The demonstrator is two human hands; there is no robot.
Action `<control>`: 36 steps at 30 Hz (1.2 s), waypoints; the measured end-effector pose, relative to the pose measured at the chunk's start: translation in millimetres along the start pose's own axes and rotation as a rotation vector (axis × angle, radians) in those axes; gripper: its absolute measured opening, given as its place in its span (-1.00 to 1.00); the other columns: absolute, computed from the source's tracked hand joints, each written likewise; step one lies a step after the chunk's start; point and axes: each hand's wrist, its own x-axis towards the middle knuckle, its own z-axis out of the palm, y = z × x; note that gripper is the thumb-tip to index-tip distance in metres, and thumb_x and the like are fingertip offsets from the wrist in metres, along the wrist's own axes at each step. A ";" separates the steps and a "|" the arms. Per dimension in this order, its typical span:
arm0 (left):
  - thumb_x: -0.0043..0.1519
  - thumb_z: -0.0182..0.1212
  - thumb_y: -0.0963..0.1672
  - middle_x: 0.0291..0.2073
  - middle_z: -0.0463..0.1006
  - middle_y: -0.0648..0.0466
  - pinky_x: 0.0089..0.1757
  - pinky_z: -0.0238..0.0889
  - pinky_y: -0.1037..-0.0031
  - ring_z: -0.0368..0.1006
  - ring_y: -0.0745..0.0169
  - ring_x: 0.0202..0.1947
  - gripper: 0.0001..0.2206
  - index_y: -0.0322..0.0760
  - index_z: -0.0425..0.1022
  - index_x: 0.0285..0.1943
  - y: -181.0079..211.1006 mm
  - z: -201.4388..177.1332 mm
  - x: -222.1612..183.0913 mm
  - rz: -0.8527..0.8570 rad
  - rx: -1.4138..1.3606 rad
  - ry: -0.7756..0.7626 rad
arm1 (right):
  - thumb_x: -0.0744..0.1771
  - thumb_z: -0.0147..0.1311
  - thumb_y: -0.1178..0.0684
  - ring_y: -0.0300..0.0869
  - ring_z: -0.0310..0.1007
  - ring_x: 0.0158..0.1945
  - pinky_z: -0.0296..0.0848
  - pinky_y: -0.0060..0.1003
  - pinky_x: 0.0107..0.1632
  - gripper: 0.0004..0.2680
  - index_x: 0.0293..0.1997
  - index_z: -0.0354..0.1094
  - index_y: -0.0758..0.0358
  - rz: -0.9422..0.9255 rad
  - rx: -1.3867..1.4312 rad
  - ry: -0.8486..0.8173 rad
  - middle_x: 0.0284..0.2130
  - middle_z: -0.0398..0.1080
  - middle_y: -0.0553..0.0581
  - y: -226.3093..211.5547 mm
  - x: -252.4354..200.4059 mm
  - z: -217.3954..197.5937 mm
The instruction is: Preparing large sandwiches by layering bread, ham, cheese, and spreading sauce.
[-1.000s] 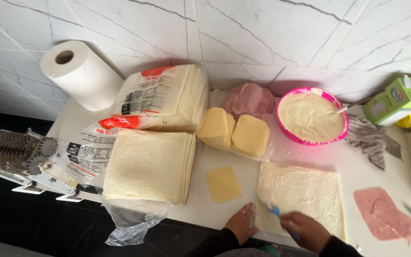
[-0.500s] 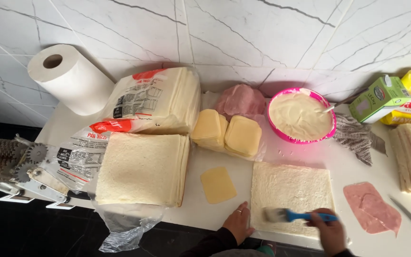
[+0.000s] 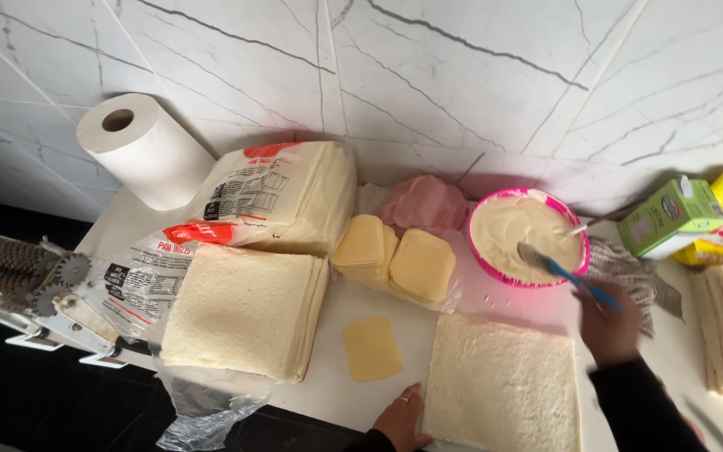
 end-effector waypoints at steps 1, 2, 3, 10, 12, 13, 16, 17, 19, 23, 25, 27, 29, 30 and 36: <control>0.09 0.54 -0.04 0.49 0.05 -0.41 0.25 0.14 0.08 0.16 -0.41 0.37 -0.28 -0.47 0.19 0.30 -4.9 6.3 2.8 0.035 0.013 0.034 | 0.40 0.18 0.15 -0.07 0.53 -0.22 0.48 -0.22 -0.15 -0.92 -0.03 0.48 0.28 -0.013 -0.260 -0.101 -0.31 0.52 0.20 -12.5 28.0 12.1; 0.06 0.57 -0.04 0.47 0.06 -0.42 0.28 0.09 0.06 0.08 -0.43 0.43 -0.25 -0.48 0.19 0.30 -10.1 13.4 3.5 0.071 0.025 0.063 | 0.38 0.22 0.15 0.07 0.55 -0.24 0.47 -0.13 -0.22 -0.90 -0.03 0.53 0.26 -0.023 -0.523 -0.199 -0.36 0.52 0.29 -25.1 52.5 23.3; 0.06 0.57 -0.04 0.47 0.06 -0.42 0.28 0.09 0.06 0.08 -0.43 0.43 -0.25 -0.48 0.19 0.30 -15.1 19.7 6.0 0.068 0.024 0.067 | 0.38 0.22 0.15 0.07 0.55 -0.24 0.47 -0.13 -0.22 -0.90 -0.03 0.53 0.26 -0.026 -0.521 -0.204 -0.36 0.52 0.29 -25.2 57.2 21.3; 0.12 0.55 0.00 0.51 0.04 -0.43 0.29 0.09 0.04 0.04 -0.42 0.47 -0.33 -0.45 0.27 0.25 -42.3 32.7 13.2 0.072 0.009 -0.002 | 0.37 0.18 0.14 -0.08 0.57 -0.21 0.49 -0.27 -0.07 -0.90 -0.05 0.47 0.26 -0.114 -0.252 -0.052 -0.29 0.53 0.20 -14.8 -40.3 -20.2; 0.10 0.55 0.00 0.51 0.04 -0.42 0.28 0.11 0.05 0.05 -0.41 0.47 -0.35 -0.43 0.29 0.22 -40.5 33.0 15.7 0.064 0.012 0.009 | 0.35 0.18 0.15 -0.09 0.57 -0.21 0.50 -0.27 -0.07 -0.89 -0.05 0.48 0.25 -0.082 -0.246 -0.108 -0.27 0.54 0.20 17.5 -85.8 -15.1; 0.09 0.55 -0.01 0.50 0.04 -0.43 0.29 0.10 0.05 0.05 -0.42 0.47 -0.34 -0.43 0.28 0.23 -40.6 32.2 17.7 0.066 0.015 0.007 | 0.31 0.19 0.16 -0.05 0.57 -0.18 0.52 -0.22 -0.07 -0.86 -0.06 0.49 0.21 -0.166 -0.252 -0.338 -0.23 0.55 0.20 39.6 -105.8 -7.1; 0.09 0.55 -0.01 0.48 0.04 -0.46 0.30 0.09 0.05 0.03 -0.45 0.46 -0.31 -0.45 0.25 0.26 -46.9 28.1 23.1 0.083 0.037 0.005 | 0.26 0.21 0.16 0.01 0.58 -0.14 0.56 -0.16 -0.08 -0.83 -0.09 0.51 0.16 -0.305 -0.252 -0.646 -0.21 0.56 0.19 49.5 -135.4 9.3; 0.10 0.55 -0.02 0.48 0.03 -0.47 0.30 0.08 0.05 0.03 -0.46 0.46 -0.30 -0.47 0.23 0.28 -50.0 26.4 29.1 0.098 0.050 0.013 | 0.25 0.22 0.15 0.04 0.58 -0.14 0.56 -0.15 -0.09 -0.84 -0.12 0.51 0.14 -0.369 -0.251 -0.729 -0.22 0.56 0.17 44.6 -136.1 13.8; 0.10 0.55 -0.02 0.48 0.03 -0.48 0.31 0.08 0.05 0.03 -0.47 0.46 -0.28 -0.48 0.22 0.29 -48.9 35.0 19.9 0.103 0.045 0.000 | 0.25 0.22 0.15 0.04 0.58 -0.15 0.57 -0.16 -0.10 -0.84 -0.12 0.50 0.14 -0.328 -0.244 -0.679 -0.22 0.57 0.16 2.3 -128.2 12.4; 0.12 0.55 -0.02 0.49 0.01 -0.46 0.30 0.05 0.05 -0.01 -0.46 0.47 -0.24 -0.49 0.16 0.35 -41.1 35.2 13.9 0.057 0.053 -0.041 | 0.26 0.21 0.16 0.05 0.57 -0.14 0.56 -0.17 -0.12 -0.83 -0.09 0.47 0.18 -0.341 -0.317 -0.585 -0.18 0.55 0.17 -6.1 -122.8 15.4; 0.12 0.55 -0.02 0.48 0.00 -0.46 0.32 0.03 0.06 -0.01 -0.46 0.47 -0.26 -0.48 0.18 0.33 -45.2 30.0 22.8 0.077 0.084 -0.050 | 0.25 0.22 0.15 0.04 0.58 -0.13 0.57 -0.18 -0.11 -0.83 -0.10 0.48 0.17 -0.330 -0.318 -0.576 -0.18 0.56 0.17 -0.7 -123.0 12.0; 0.12 0.56 -0.02 0.48 -0.01 -0.47 0.33 0.02 0.06 -0.02 -0.46 0.48 -0.27 -0.46 0.19 0.31 -36.8 27.9 23.0 0.085 0.097 -0.057 | 0.25 0.22 0.15 0.03 0.58 -0.13 0.58 -0.18 -0.11 -0.84 -0.11 0.49 0.16 -0.316 -0.322 -0.587 -0.18 0.56 0.16 -2.1 -120.6 3.6; 0.13 0.51 -0.04 0.51 -0.04 -0.44 0.31 0.04 0.08 0.00 -0.42 0.47 -0.25 -0.47 0.13 0.37 -25.8 16.6 9.8 -0.003 0.040 -0.108 | 0.25 0.21 0.16 0.02 0.59 -0.11 0.59 -0.17 -0.10 -0.84 -0.12 0.51 0.17 -0.180 -0.366 -0.473 -0.15 0.56 0.14 -11.5 -126.9 -2.4; 0.13 0.51 -0.04 0.51 -0.04 -0.44 0.31 0.04 0.08 0.00 -0.42 0.47 -0.25 -0.47 0.13 0.37 -23.9 16.4 10.4 0.005 0.041 -0.112 | 0.25 0.21 0.16 0.02 0.59 -0.11 0.59 -0.17 -0.10 -0.84 -0.12 0.51 0.17 -0.177 -0.372 -0.466 -0.15 0.56 0.14 -13.8 -131.3 -5.2; 0.12 0.54 -0.04 0.48 -0.05 -0.49 0.34 -0.01 0.08 -0.04 -0.45 0.47 -0.22 -0.53 0.11 0.37 -25.5 15.2 17.6 0.045 0.060 -0.140 | 0.24 0.21 0.16 0.04 0.57 -0.07 0.58 -0.14 -0.09 -0.86 -0.17 0.50 0.19 -0.313 -0.438 -0.480 -0.10 0.55 0.12 -17.9 -146.0 -9.9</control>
